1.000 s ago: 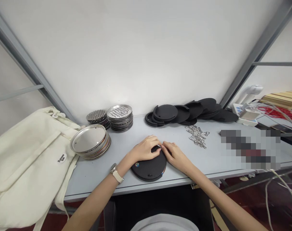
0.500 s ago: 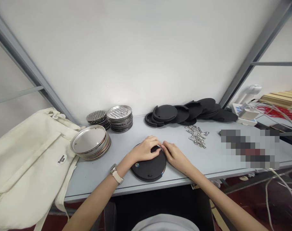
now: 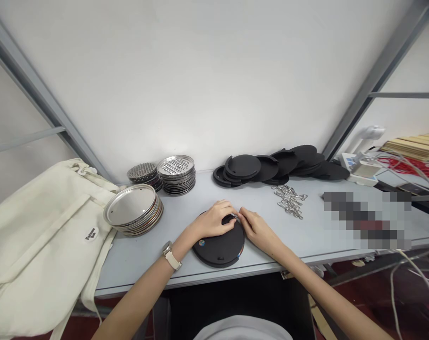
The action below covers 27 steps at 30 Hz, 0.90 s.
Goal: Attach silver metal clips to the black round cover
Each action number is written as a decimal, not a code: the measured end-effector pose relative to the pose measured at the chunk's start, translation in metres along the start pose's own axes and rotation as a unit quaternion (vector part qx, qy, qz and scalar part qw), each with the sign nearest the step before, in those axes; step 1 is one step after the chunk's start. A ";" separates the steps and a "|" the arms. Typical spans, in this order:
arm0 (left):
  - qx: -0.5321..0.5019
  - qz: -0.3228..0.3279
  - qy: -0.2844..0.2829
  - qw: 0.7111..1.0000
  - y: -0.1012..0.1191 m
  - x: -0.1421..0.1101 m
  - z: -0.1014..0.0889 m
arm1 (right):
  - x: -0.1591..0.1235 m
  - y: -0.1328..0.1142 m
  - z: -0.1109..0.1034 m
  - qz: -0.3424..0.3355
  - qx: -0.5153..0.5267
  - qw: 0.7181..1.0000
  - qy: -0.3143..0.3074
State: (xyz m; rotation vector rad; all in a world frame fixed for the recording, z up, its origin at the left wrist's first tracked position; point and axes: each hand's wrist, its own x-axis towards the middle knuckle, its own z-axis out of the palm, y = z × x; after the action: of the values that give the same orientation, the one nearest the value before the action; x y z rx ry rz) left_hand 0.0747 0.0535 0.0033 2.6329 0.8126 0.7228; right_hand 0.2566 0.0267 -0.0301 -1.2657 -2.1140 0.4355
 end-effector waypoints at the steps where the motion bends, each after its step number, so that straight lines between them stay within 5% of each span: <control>1: 0.000 0.000 0.000 1.000 0.000 0.000 0.000 | 0.000 0.000 0.000 0.000 0.000 1.000 0.000; 27: 0.038 0.005 -0.004 0.999 0.004 0.000 -0.002 | 0.000 0.000 -0.001 0.018 0.008 1.000 0.015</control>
State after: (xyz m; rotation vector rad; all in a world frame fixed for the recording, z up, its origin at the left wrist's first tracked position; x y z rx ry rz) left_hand 0.0754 0.0510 0.0066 2.7076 0.8414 0.6961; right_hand 0.2577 0.0262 -0.0291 -1.2945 -2.0622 0.4436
